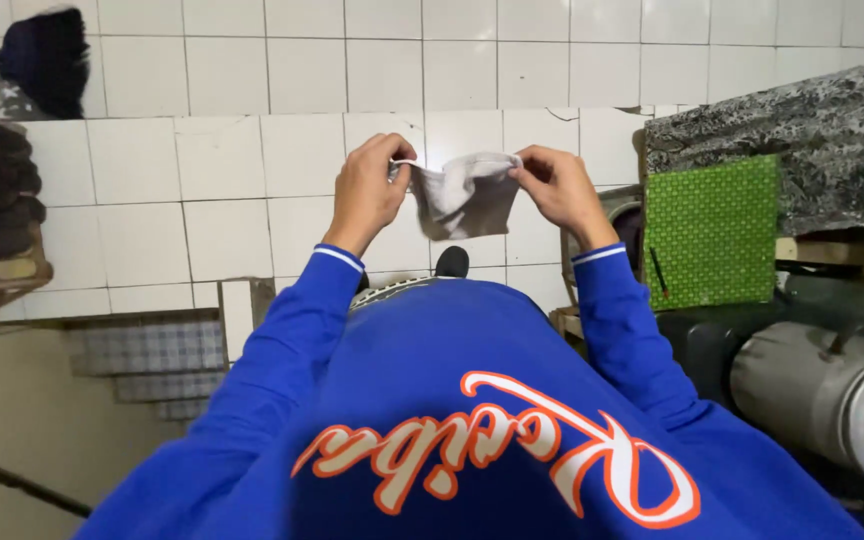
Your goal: Packing a travel bag with charging cables, toiletries, and folded cloths.
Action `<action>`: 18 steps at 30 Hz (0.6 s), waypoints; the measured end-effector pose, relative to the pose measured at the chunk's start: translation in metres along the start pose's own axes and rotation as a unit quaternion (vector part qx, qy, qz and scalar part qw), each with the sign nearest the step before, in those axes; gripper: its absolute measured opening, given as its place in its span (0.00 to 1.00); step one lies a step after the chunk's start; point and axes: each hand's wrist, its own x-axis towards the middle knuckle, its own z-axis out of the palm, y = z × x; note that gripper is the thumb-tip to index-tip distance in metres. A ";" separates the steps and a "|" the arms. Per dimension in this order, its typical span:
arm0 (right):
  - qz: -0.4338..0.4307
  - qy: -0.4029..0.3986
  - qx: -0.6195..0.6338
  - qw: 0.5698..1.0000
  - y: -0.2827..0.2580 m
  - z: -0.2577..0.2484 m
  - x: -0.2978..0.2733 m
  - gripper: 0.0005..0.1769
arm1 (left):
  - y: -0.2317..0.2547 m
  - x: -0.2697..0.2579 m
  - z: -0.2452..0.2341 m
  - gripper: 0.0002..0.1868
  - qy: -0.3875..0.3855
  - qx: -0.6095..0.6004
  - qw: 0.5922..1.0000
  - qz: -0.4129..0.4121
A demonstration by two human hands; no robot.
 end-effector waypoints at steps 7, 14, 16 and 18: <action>-0.009 0.022 0.112 0.993 0.044 -0.017 0.002 0.09 | 0.004 0.003 0.023 0.04 0.055 -0.019 0.998 -0.024; 0.029 0.092 0.239 0.966 0.067 -0.022 0.014 0.07 | 0.013 -0.012 0.022 0.05 0.086 -0.008 0.987 -0.136; 0.025 0.101 0.255 0.961 0.066 -0.019 0.019 0.06 | 0.008 -0.021 0.020 0.06 0.096 -0.006 0.982 -0.160; 0.043 0.136 0.249 0.958 0.047 -0.019 0.025 0.05 | -0.002 -0.026 0.018 0.06 0.144 0.007 0.986 -0.083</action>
